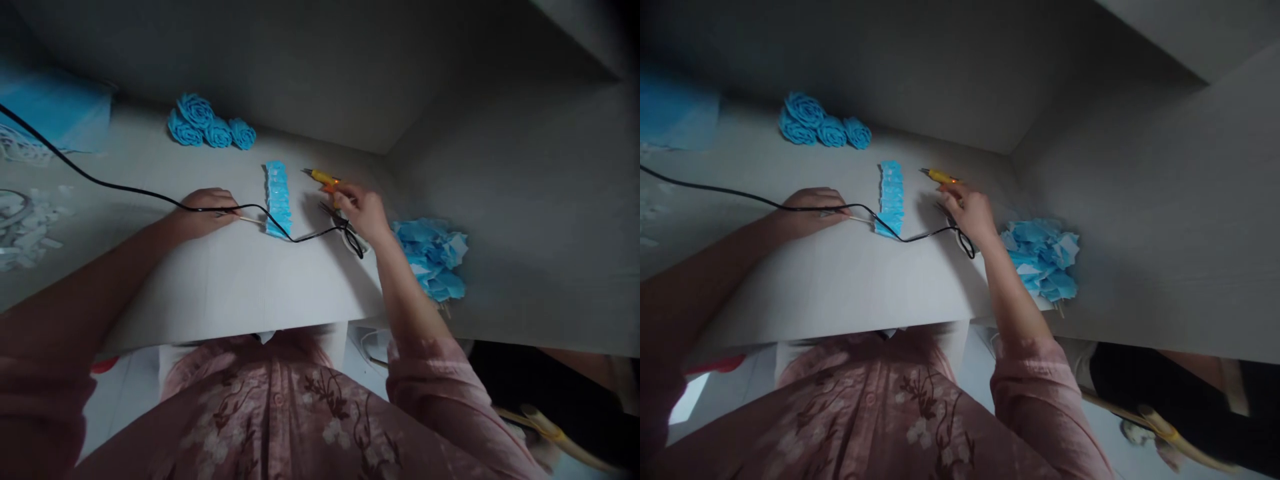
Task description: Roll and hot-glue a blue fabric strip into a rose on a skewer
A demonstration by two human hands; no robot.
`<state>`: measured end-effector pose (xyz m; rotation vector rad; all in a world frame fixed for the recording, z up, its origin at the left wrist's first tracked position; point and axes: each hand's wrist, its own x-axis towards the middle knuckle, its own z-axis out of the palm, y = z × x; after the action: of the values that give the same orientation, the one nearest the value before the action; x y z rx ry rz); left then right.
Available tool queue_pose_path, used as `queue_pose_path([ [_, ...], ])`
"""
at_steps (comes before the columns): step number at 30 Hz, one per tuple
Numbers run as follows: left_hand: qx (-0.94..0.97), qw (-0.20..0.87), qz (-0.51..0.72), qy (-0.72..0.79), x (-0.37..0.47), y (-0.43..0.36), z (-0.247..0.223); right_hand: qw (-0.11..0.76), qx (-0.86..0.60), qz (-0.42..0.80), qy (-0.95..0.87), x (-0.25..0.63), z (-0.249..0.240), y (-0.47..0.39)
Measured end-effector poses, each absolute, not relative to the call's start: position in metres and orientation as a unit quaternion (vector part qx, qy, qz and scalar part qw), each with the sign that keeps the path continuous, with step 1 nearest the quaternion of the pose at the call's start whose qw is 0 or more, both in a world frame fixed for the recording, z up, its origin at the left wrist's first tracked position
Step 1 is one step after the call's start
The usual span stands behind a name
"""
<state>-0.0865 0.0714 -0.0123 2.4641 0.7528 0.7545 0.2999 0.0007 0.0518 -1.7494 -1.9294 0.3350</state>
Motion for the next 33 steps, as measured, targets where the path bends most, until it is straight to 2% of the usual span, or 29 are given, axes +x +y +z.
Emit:
queue_pose_path([
  [4, 0.895, 0.22, 0.269, 0.281, -0.087, 0.073, -0.014, 0.219, -0.537, 0.193, -0.791, 0.271, 0.049, -0.026],
  [10, 0.894, 0.217, 0.27, 0.286, -0.089, 0.073, -0.016, 0.083, -0.509, 0.139, -0.846, 0.239, 0.044, -0.032],
  [13, 0.904, 0.205, 0.247, 0.283, -0.09, 0.077, -0.017, 0.07, -0.483, 0.138, -0.862, 0.239, 0.041, -0.034],
  [17, 0.91, 0.194, 0.22, 0.292, -0.091, 0.082, -0.019, 0.1, -0.376, 0.264, -0.883, 0.258, 0.038, -0.037],
  [21, 0.906, 0.183, 0.219, 0.312, -0.09, 0.079, -0.018, 0.055, -0.358, 0.419, -0.833, 0.273, 0.04, -0.037],
  [23, 0.906, 0.18, 0.218, 0.314, -0.09, 0.077, -0.017, 0.05, -0.415, 0.401, -0.815, 0.269, 0.043, -0.035],
  [27, 0.91, 0.191, 0.201, 0.31, -0.09, 0.076, -0.013, 0.093, -0.518, 0.286, -0.801, 0.247, 0.05, -0.029],
  [30, 0.904, 0.21, 0.191, 0.319, -0.09, 0.078, -0.012, 0.142, -0.528, 0.206, -0.812, 0.232, 0.053, -0.025],
  [33, 0.902, 0.212, 0.189, 0.325, -0.089, 0.08, -0.013, 0.152, -0.504, 0.2, -0.827, 0.226, 0.051, -0.025],
])
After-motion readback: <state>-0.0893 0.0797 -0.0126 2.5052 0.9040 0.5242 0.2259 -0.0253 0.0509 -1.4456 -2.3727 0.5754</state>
